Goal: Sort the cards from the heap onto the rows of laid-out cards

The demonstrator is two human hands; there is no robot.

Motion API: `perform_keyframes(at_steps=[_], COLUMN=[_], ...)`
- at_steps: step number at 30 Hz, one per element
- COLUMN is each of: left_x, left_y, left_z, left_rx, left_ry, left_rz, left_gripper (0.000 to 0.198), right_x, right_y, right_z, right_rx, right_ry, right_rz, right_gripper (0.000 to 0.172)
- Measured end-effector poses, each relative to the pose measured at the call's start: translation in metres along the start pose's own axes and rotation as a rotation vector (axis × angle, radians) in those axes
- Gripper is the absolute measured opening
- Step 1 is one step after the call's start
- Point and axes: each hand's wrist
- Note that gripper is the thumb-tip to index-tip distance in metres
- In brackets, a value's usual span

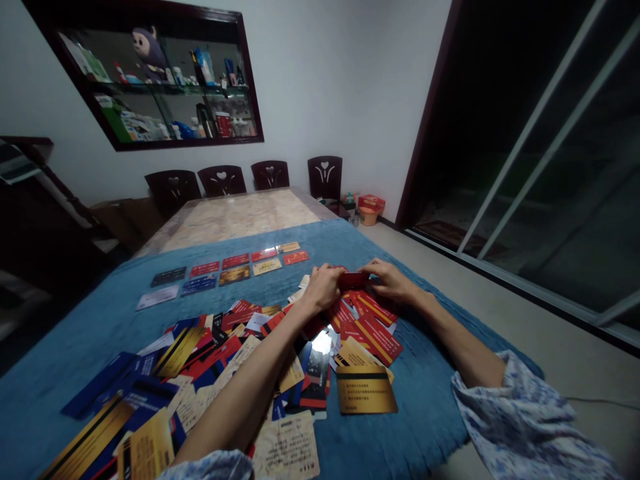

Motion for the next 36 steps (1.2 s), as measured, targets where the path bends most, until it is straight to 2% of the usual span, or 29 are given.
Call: perform_keyframes(at_steps=[9,14,23,32,36], left_x=[0.001,-0.002,-0.004,-0.006,-0.007], left_y=[0.000,-0.003,-0.005,-0.006,-0.006], left_z=[0.003,0.004,0.005,0.005,0.004], left_rx=[-0.028,-0.041,-0.060,-0.104,-0.101], left_ry=[-0.013,0.015,0.100,0.107,0.111], left_rz=[-0.030,-0.053,-0.070,-0.088,-0.106], left_gripper=[0.046,0.049,0.034,0.034,0.038], right_x=[0.004,0.002,0.003,0.006,0.005], right_y=[0.001,0.001,0.003,0.004,0.004], right_z=[0.003,0.008,0.012,0.014,0.017], right_rx=[-0.011,-0.060,-0.110,-0.122,-0.141], right_ry=[-0.072,-0.076,-0.111,-0.192,-0.209], right_rz=[0.039,0.045,0.027,-0.005,-0.016], right_gripper=[0.040,0.039,0.037,0.053,0.054])
Point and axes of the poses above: each hand's wrist, its own y-axis towards the middle knuckle, its own z-axis out of the palm, x = y × z, and after that the axes turned 11 degrees about -z, right-handed
